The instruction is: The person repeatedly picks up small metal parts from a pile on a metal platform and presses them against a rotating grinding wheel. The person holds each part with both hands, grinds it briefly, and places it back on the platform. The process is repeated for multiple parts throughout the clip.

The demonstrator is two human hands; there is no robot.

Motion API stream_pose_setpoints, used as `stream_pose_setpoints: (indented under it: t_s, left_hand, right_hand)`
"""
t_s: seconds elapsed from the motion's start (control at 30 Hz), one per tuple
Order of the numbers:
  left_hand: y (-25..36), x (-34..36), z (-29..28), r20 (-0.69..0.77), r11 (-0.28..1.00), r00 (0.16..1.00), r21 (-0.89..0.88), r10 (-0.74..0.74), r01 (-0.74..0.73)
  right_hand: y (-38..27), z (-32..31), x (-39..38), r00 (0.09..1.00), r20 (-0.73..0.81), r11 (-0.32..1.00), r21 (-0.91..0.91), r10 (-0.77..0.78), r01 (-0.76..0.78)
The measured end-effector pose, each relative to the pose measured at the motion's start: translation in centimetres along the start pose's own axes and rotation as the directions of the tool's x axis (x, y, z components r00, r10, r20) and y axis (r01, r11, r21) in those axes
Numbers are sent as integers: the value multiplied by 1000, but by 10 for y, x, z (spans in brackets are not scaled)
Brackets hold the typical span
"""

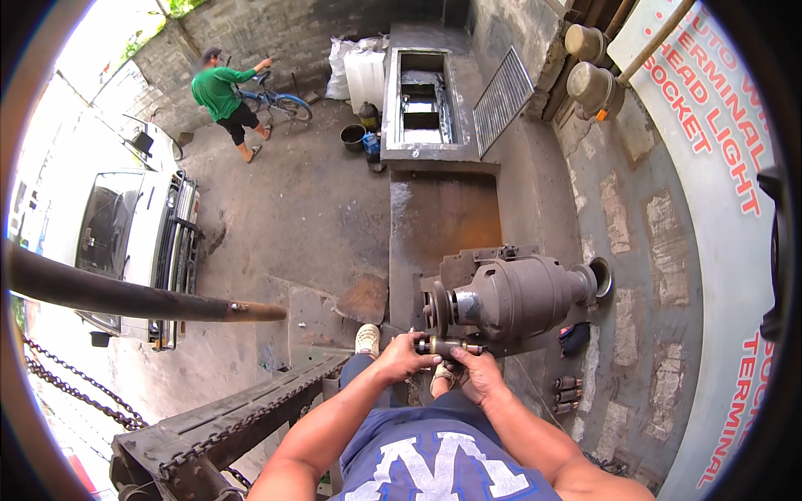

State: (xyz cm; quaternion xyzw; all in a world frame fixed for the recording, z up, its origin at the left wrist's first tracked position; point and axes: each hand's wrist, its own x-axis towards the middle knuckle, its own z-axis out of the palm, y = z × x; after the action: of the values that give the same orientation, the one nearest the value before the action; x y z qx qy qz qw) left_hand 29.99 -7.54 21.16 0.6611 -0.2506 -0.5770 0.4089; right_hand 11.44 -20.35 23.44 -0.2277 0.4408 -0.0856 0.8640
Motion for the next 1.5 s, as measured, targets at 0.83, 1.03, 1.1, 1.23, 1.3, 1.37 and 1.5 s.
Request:
stream_pose_setpoints:
  t_s: [0.83, 1.03, 1.1, 1.23, 1.3, 1.37, 1.5]
  left_hand:
    - [14, 3, 0, 5, 985, 989, -92, -148, 147]
    - [11, -15, -11, -63, 962, 973, -177, -222, 208]
    - [7, -14, -7, -20, 960, 990, -248, -137, 128]
    - [1, -4, 4, -15, 990, 992, -71, -122, 121]
    - [0, -14, 10, -176, 979, 973, 109, -150, 170]
    - [0, -25, 14, -255, 997, 967, 76, 26, -6]
    - [-8, -46, 27, -255, 975, 944, 133, 208, -179]
  right_hand:
    - [-2, 0, 0, 994, 96, 997, 66, -54, 48]
    - [5, 12, 3, 990, 141, 999, 35, -25, 20]
    - [7, 7, 3, 983, 172, 998, 30, -64, 60]
    - [3, -6, 10, 998, 59, 999, -43, -23, 26]
    - [3, -13, 6, 955, 297, 999, -32, -16, 27]
    - [1, -22, 4, 955, 297, 996, -76, -22, 47]
    - [3, -39, 8, 912, 343, 963, -222, 225, -155]
